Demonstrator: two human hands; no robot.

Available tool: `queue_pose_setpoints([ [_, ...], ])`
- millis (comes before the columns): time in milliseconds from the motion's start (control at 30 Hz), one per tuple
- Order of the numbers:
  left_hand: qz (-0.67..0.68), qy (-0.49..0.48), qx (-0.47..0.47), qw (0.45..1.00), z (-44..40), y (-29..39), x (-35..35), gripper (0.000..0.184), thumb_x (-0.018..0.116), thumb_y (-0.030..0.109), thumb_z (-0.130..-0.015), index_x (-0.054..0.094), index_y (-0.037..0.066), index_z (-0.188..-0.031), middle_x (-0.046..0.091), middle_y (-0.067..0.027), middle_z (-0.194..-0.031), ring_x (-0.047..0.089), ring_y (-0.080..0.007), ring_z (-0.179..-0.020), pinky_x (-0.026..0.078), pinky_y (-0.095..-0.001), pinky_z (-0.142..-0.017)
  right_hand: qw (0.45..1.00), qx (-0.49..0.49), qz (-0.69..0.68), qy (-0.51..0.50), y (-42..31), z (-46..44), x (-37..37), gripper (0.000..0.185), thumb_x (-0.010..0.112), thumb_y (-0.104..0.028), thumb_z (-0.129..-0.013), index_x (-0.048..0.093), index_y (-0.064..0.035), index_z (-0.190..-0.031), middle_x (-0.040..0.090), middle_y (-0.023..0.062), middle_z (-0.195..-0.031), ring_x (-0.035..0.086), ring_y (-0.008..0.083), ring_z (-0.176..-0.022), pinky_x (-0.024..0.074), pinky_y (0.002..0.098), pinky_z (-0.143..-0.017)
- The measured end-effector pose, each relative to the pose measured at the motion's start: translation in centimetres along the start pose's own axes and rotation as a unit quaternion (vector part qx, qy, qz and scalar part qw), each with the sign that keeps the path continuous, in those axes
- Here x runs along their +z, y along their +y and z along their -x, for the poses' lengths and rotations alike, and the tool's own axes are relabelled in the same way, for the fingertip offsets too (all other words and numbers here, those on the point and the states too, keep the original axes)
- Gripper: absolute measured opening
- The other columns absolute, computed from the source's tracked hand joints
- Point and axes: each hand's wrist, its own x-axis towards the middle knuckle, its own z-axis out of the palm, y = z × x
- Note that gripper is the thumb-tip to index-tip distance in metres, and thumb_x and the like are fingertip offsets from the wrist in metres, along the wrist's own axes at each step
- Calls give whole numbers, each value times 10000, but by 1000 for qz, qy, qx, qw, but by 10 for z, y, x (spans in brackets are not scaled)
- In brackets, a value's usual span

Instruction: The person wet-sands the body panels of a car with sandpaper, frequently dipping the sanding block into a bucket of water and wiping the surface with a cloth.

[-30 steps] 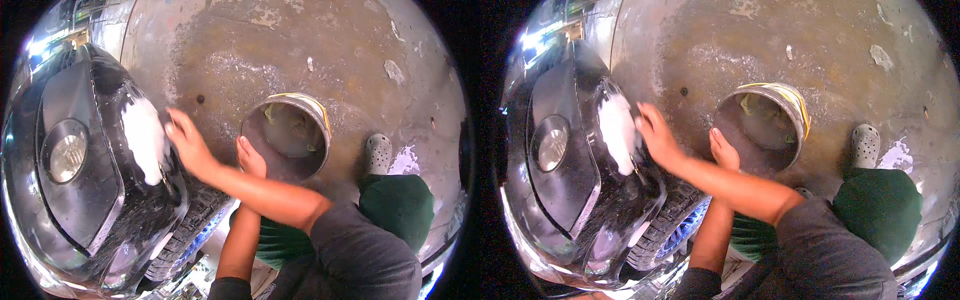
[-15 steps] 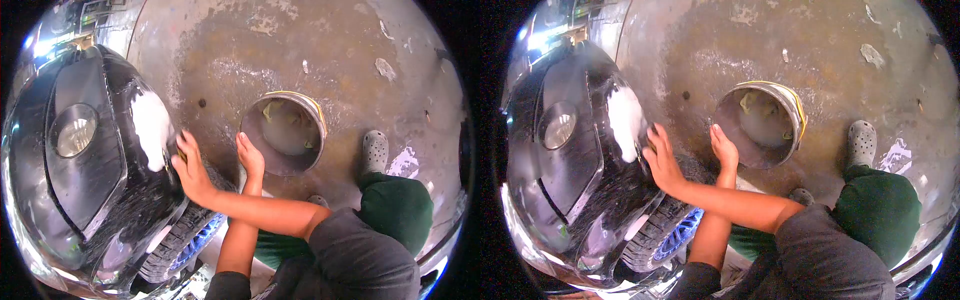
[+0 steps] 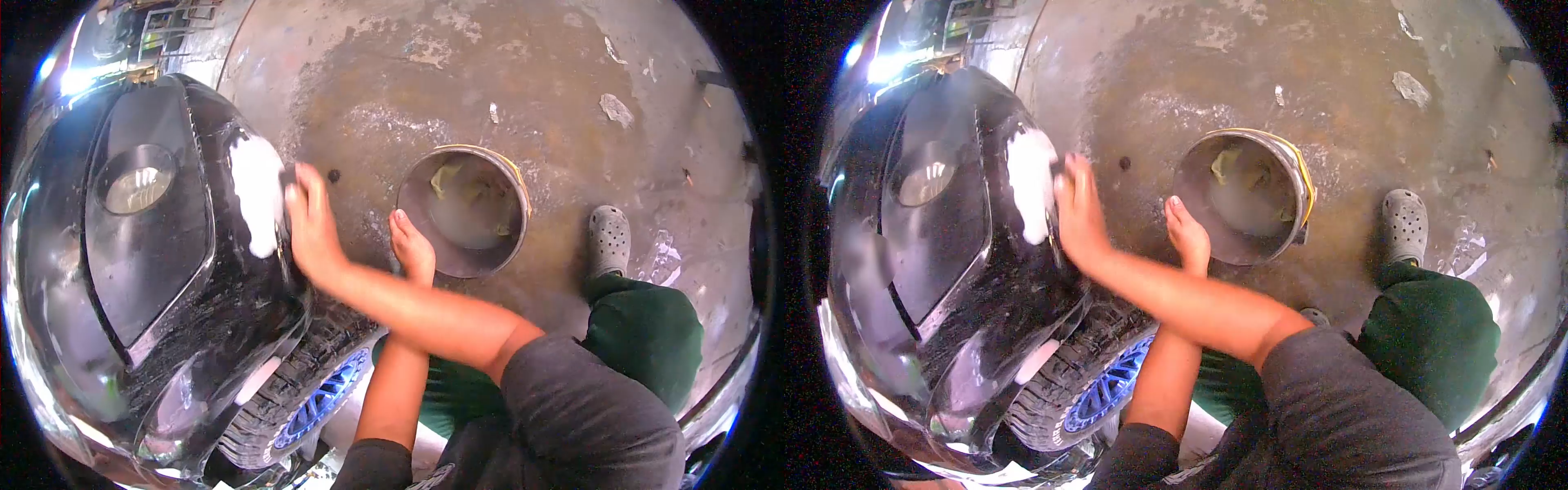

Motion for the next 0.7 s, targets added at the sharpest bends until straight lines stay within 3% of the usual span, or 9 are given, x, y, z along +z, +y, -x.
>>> queue_pose_setpoints([
  [100, -35, -7, -19, 999, 6, 12, 1, 580, 402, 407, -1123, 495, -52, -1465, 554, -296, -1448, 534, -416, -1328, 390, -449, -1149, 996, 51, -49, -56, 2, -81, -3, 418, 503, -227, -1080, 496, 48, -1395, 561, 266, -1403, 539, 349, -1317, 402, 421, -1137],
  [133, -16, -16, 0, 1000, -1, 0, 4, 566, 401, 394, -1124, 504, -53, -1454, 563, -298, -1434, 543, -427, -1312, 404, -452, -1129, 997, 14, 15, -79, -4, -99, -7, 452, 516, -283, -1083, 487, 25, -1412, 606, 195, -1354, 560, 265, -1276, 412, 377, -1115],
  [200, 21, -31, 32, 999, -13, -28, 7, 537, 400, 369, -1126, 520, -56, -1430, 582, -301, -1406, 559, -447, -1280, 431, -458, -1091, 976, 4, 146, -160, -40, -105, -42, 476, 540, -336, -1068, 512, 8, -1396, 647, 213, -1304, 615, 290, -1224, 455, 395, -1071],
  [233, 39, -41, 47, 997, -13, -35, 7, 523, 399, 357, -1127, 529, -58, -1418, 592, -303, -1392, 567, -457, -1264, 445, -461, -1072, 935, 39, 241, -257, -78, -105, -72, 487, 549, -364, -1057, 533, -2, -1382, 662, 217, -1281, 634, 304, -1206, 471, 408, -1048],
  [300, 44, 7, 68, 997, -11, -32, 11, 526, 392, 377, -1125, 564, -67, -1347, 624, -328, -1301, 583, -496, -1207, 455, -488, -1026, 802, 73, 413, -424, -123, -107, -135, 497, 571, -393, -1034, 577, -18, -1360, 682, 218, -1261, 652, 326, -1197, 491, 429, -1014],
  [367, 47, 32, 79, 995, -7, -26, 14, 533, 390, 392, -1123, 583, -67, -1313, 642, -339, -1255, 592, -515, -1179, 463, -504, -1000, 664, 102, 535, -512, -130, -110, -176, 465, 602, -363, -1000, 644, -24, -1315, 692, 213, -1270, 656, 354, -1198, 503, 448, -992],
  [467, 44, 36, 73, 996, -1, -8, 7, 529, 393, 398, -1121, 589, -52, -1319, 647, -335, -1251, 598, -513, -1177, 469, -511, -992, 514, 199, 668, -499, -63, -114, -212, 372, 613, -257, -942, 749, -32, -1206, 698, 215, -1287, 679, 383, -1166, 528, 471, -964],
  [600, 40, 43, 59, 997, -2, -18, 10, 518, 389, 386, -1121, 591, -46, -1322, 653, -323, -1255, 606, -494, -1184, 467, -497, -1003, 526, 162, 743, -381, 47, -93, -256, 356, 607, -214, -905, 779, -61, -1177, 697, 206, -1303, 698, 356, -1167, 534, 468, -994],
  [700, 62, 37, 75, 995, -2, -25, 9, 504, 394, 371, -1126, 597, -62, -1287, 665, -303, -1235, 620, -453, -1164, 466, -459, -1005, 503, 182, 753, -383, 29, -85, -244, 405, 615, -261, -918, 750, -65, -1246, 684, 200, -1330, 675, 358, -1212, 532, 468, -997],
])
